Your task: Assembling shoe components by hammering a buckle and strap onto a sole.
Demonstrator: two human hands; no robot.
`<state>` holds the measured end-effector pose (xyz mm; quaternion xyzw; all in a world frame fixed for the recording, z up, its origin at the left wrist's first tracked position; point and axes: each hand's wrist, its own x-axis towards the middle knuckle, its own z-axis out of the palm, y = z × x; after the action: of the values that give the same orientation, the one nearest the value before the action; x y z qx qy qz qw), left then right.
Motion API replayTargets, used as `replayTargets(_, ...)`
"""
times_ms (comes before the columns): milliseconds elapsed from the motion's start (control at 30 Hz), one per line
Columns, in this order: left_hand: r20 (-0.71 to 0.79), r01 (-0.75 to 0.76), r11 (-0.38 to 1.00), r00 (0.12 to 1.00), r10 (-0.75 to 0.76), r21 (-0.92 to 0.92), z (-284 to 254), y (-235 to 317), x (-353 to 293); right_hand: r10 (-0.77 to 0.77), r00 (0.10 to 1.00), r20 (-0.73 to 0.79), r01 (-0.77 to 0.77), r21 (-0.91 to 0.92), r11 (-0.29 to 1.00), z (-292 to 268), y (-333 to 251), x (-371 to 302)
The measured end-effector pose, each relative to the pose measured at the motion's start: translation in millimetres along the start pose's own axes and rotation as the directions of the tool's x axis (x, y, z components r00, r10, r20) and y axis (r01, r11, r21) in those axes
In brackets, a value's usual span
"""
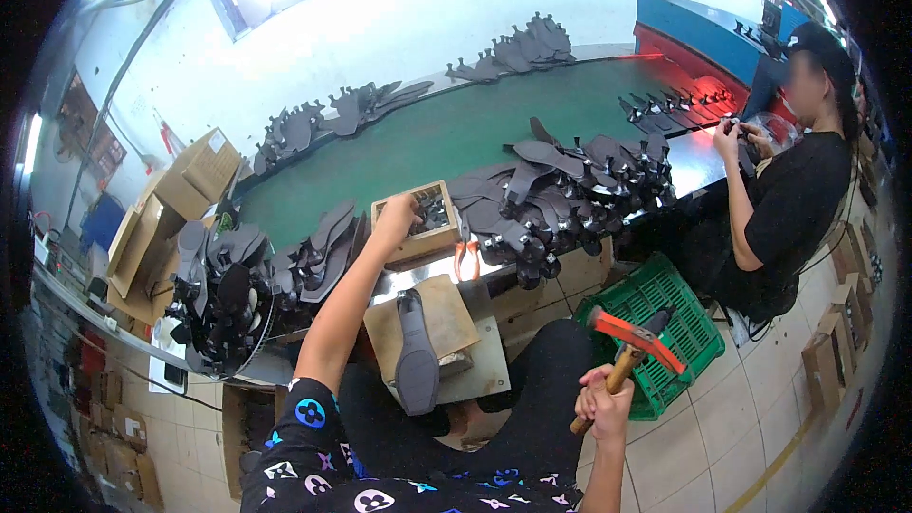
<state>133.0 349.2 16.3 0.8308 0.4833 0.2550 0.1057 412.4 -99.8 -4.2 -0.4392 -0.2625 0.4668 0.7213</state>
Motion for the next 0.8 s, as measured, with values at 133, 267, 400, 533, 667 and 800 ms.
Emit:
replayTargets(133,-0.090,0.041,0.951,0.993,-0.072,-0.307,-30,61,-31,0.003,0.997,0.075,0.005,-0.110,0.994,21,-9,11)
replayTargets(267,-0.205,-0.099,0.839,0.979,-0.015,-0.535,-77,129,-88,0.029,0.988,0.154,0.005,-0.215,0.977,77,-25,45)
replayTargets(400,-0.321,-0.336,0.827,0.925,0.201,-0.450,-115,183,-154,0.060,0.965,0.257,0.008,-0.256,0.967,143,-41,66)
replayTargets(533,-0.314,-0.469,0.856,0.864,0.393,-0.219,-139,196,-194,0.050,0.889,0.456,0.041,-0.187,0.981,180,-38,74)
replayTargets(667,-0.325,-0.561,0.795,0.814,0.481,-0.230,-134,179,-207,0.143,0.866,0.479,-0.056,-0.190,0.980,191,-31,72)
replayTargets(800,-0.371,-0.531,0.812,0.824,0.429,-0.242,-118,163,-222,0.248,0.790,0.560,-0.162,-0.199,0.967,188,-15,84)
